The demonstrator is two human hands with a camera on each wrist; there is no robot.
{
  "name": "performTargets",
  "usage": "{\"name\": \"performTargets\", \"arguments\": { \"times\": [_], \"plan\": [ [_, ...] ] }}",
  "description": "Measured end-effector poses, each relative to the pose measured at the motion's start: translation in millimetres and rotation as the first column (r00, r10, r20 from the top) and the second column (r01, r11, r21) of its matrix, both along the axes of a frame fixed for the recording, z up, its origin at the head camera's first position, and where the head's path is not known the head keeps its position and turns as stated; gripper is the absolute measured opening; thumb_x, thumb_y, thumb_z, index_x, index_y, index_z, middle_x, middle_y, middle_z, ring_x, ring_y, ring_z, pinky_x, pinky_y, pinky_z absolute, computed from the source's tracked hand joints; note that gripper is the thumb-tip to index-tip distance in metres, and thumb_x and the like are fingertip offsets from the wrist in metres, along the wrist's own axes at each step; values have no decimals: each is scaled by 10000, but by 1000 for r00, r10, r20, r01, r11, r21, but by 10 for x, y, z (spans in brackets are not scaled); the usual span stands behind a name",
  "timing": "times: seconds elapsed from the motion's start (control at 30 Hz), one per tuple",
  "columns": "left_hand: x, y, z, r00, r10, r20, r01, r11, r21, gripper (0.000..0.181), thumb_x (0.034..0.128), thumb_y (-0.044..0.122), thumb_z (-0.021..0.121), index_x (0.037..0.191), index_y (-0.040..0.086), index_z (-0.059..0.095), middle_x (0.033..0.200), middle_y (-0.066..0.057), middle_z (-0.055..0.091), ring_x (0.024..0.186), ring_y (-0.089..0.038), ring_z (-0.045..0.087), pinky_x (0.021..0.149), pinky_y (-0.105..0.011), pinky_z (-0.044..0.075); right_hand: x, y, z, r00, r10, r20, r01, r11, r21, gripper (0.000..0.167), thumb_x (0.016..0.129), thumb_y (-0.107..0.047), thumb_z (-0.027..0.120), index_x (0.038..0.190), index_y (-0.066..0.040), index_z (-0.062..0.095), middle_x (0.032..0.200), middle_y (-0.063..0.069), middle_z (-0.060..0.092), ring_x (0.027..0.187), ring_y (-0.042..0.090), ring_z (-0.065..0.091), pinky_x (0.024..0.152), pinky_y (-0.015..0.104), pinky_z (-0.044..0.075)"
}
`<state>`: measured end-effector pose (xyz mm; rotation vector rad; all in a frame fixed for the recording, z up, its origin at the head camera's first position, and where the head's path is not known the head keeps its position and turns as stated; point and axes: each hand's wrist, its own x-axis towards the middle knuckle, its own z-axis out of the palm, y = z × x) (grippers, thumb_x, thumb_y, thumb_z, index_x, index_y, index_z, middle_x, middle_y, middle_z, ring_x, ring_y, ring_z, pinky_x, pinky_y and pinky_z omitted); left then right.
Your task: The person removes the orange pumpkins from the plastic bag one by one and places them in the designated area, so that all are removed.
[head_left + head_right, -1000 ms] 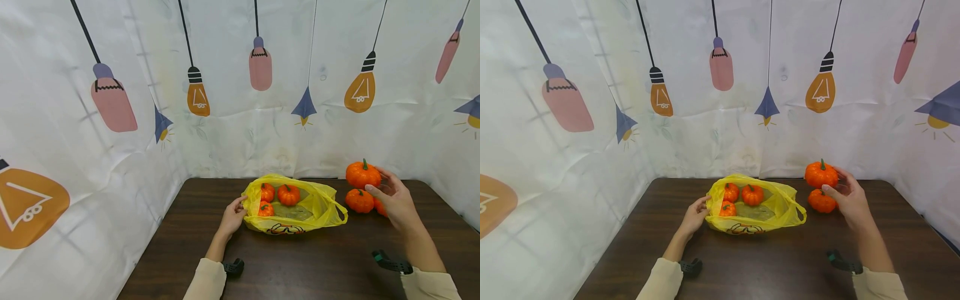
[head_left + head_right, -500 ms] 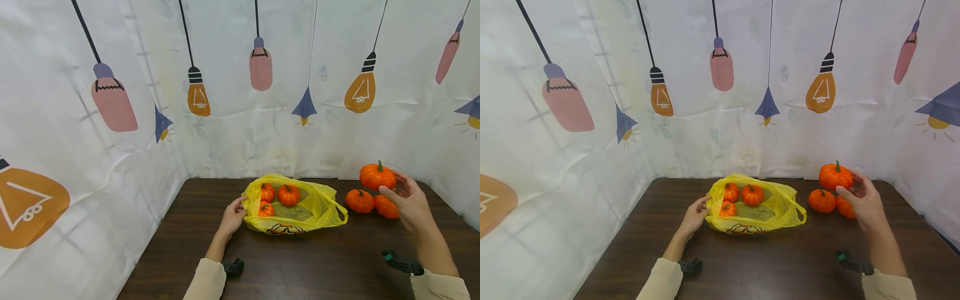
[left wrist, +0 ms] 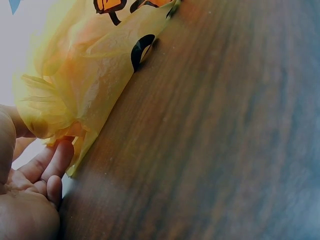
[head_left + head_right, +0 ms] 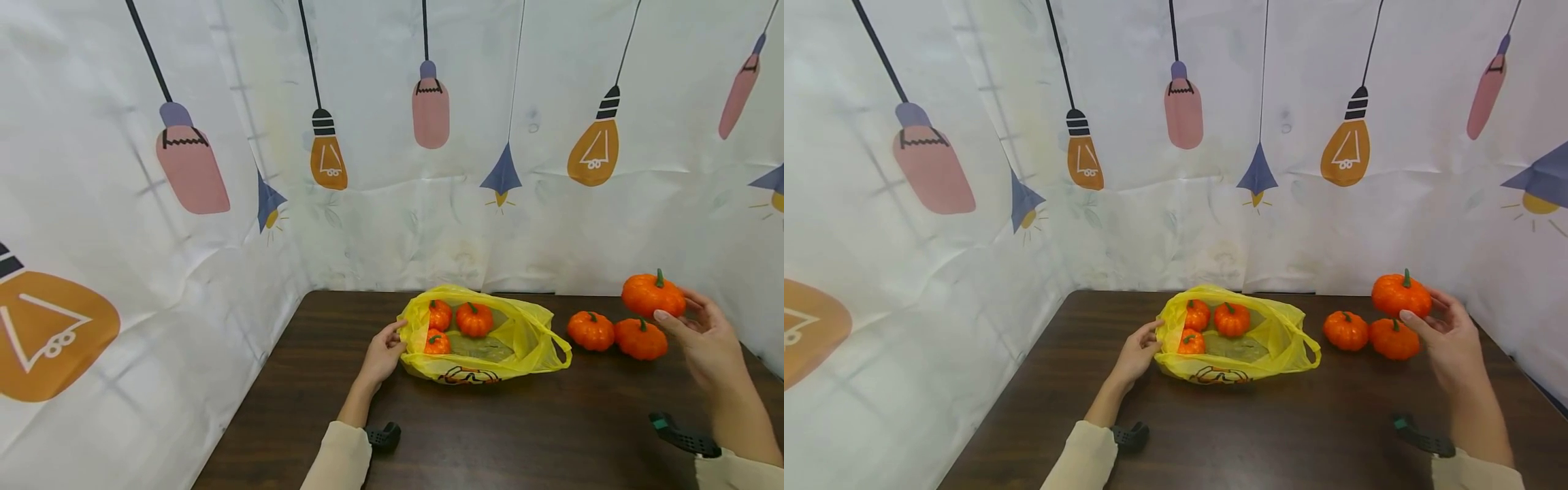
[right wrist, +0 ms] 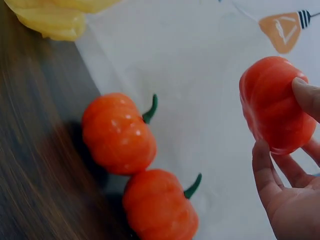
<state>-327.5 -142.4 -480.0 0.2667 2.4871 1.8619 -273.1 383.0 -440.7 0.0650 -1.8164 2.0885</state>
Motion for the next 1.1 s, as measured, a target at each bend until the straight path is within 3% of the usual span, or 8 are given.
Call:
{"name": "performTargets", "arguments": {
  "times": [0.2,0.53,1.1],
  "plan": [
    [1,3,-4,1000,7,0,-7,1000,-8,473,989,17,577,1461,52,554,1067,-138,575,866,-166,500,719,-241,466,15,117,-54,998,-68,11,68,998,-6,549,965,0,657,1375,-324,488,1213,-204,449,982,-44,505,737,35,462],
    [10,9,-5,1000,10,-3,-10,1000,-7,469,988,9,577,1456,43,556,1065,-148,578,868,-172,502,717,-238,468,59,365,-216,993,-114,-17,111,985,-133,545,933,70,658,1312,-287,499,1207,-162,453,919,-66,587,735,46,484],
    [-3,11,0,1000,16,-12,-16,1000,-10,460,988,12,586,1446,47,567,1066,-163,594,870,-171,530,722,-237,477,97,654,-476,977,-213,-10,210,967,-147,585,917,92,657,1301,-300,457,1233,-185,389,905,-85,566,738,21,472]
  ]
}}
